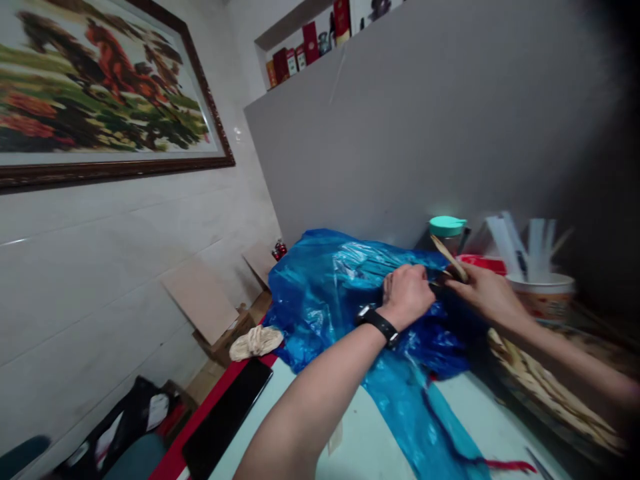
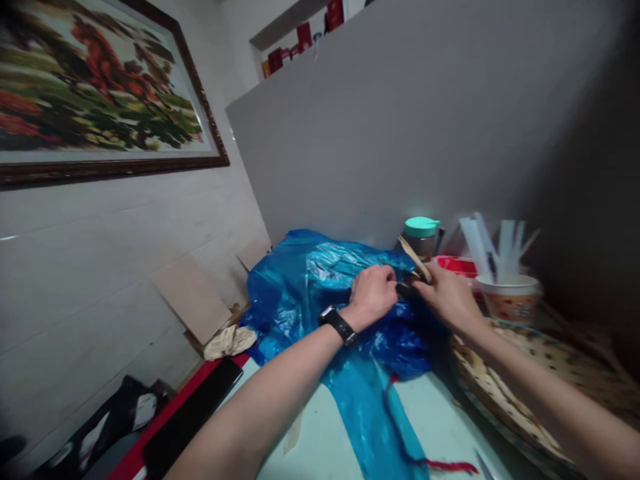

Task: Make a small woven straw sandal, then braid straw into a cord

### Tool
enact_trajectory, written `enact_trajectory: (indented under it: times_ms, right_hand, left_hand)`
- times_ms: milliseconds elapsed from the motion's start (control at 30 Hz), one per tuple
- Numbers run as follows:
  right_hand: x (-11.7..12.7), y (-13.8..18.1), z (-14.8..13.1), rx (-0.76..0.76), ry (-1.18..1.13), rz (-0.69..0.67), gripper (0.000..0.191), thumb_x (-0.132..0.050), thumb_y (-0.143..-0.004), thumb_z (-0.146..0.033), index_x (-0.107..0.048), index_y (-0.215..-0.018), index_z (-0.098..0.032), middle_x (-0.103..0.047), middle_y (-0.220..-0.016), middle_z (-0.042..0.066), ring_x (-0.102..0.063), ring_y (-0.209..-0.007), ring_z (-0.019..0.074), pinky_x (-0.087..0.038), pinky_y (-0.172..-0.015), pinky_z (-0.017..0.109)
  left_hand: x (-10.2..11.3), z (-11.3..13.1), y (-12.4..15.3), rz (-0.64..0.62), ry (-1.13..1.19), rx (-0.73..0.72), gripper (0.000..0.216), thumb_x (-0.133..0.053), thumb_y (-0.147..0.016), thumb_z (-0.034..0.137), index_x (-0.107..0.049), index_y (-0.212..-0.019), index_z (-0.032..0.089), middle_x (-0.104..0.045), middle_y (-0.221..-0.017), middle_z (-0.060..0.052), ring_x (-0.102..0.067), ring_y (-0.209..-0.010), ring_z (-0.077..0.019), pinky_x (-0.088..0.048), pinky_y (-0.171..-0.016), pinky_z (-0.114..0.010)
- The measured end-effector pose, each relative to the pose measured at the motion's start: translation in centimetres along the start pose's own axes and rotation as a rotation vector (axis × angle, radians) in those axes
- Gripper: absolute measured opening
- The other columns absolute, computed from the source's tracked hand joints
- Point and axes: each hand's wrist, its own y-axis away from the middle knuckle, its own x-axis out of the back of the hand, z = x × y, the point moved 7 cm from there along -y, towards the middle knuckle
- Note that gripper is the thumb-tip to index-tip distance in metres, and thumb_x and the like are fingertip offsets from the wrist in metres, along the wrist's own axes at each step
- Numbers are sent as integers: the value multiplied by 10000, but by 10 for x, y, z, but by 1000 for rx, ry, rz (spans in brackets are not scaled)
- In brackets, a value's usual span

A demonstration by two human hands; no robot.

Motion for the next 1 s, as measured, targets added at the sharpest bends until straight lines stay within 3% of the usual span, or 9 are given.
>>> enact_trajectory:
  times_ms: [200, 367, 600, 1000]
  right_hand:
    - [1, 2, -4, -62, -28, -46, 108, -586, -749, -184, -654, -832, -173, -667, -741, 16, -623, -720, 188, -443, -663, 269]
    - [-5, 3, 6, -168, -132, -97, 180, -587, -902, -267, -613, -1018, -130, -631, -756, -12, -587, -597, 105, -503, -595, 259]
    - [-7, 3, 5, -209, -159, -188, 236, -566, -932, -321, -604, -1063, -128, -642, -906, 26, -622, -705, 122, -543, -632, 283]
    - [19, 14, -17, -136, 58, -201, 237, -567, -925, -349, -634, -947, -122, -649, -900, 22, -630, -788, 156, -535, -716, 329]
  left_hand:
    - [1, -3, -4, 3, 79, 6, 160, -501, -830, 125, -632, -757, 181, -668, -813, -60, -616, -821, -193, -464, -770, -320]
    - [1, -9, -10, -52, 133, 36, 184, -551, -910, 301, -630, -884, 137, -651, -863, -28, -622, -810, -159, -513, -781, -367]
    - [-2, -22, -13, -115, 250, 122, 250, -559, -911, 335, -611, -1049, 133, -648, -992, -55, -636, -831, -163, -547, -736, -352]
    - [-2, -24, -13, -93, 281, 151, 225, -559, -911, 335, -625, -961, 126, -652, -895, -32, -630, -764, -143, -541, -704, -329]
